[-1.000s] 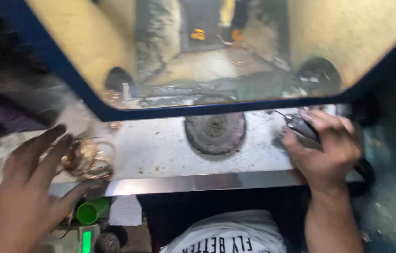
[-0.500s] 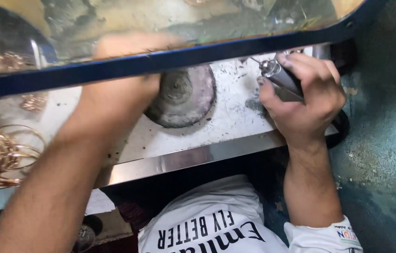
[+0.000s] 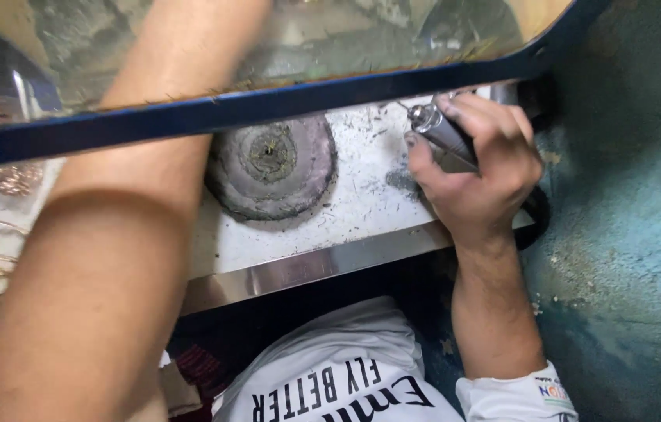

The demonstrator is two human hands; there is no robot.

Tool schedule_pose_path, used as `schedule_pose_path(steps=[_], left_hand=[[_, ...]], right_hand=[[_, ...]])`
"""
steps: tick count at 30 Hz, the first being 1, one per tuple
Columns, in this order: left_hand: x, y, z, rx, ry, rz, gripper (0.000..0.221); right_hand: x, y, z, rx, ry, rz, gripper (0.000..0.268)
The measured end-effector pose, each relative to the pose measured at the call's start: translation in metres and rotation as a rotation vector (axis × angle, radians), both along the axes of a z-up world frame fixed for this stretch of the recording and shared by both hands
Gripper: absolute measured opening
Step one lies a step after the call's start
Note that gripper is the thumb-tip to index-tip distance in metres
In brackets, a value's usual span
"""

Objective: Polishing a metal bangle using a handheld rotary tool at a jewelry workshop station.

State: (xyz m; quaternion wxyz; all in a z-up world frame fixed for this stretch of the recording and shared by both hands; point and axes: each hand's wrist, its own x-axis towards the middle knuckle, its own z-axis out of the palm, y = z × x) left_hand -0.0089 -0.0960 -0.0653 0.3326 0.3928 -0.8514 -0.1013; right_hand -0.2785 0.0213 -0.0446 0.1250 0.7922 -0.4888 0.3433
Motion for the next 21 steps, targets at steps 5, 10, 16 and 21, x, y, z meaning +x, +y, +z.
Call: schedule_pose_path(steps=[5, 10, 16, 21], left_hand=[[-0.002, -0.012, 0.008, -0.012, -0.039, 0.078, 0.018], [0.003, -0.005, 0.01, -0.038, -0.096, 0.17, 0.019], [0.007, 0.08, 0.051, 0.409, 0.283, -0.092, 0.009], [0.005, 0.092, 0.032, 0.341, 0.405, -0.221, 0.058]], right_hand=[[0.007, 0.002, 0.012, 0.015, -0.021, 0.008, 0.03], [0.009, 0.003, 0.015, -0.007, -0.03, 0.002, 0.026], [0.007, 0.007, 0.012, -0.011, 0.032, -0.013, 0.027], [0.002, 0.004, 0.008, -0.016, -0.024, -0.049, 0.034]])
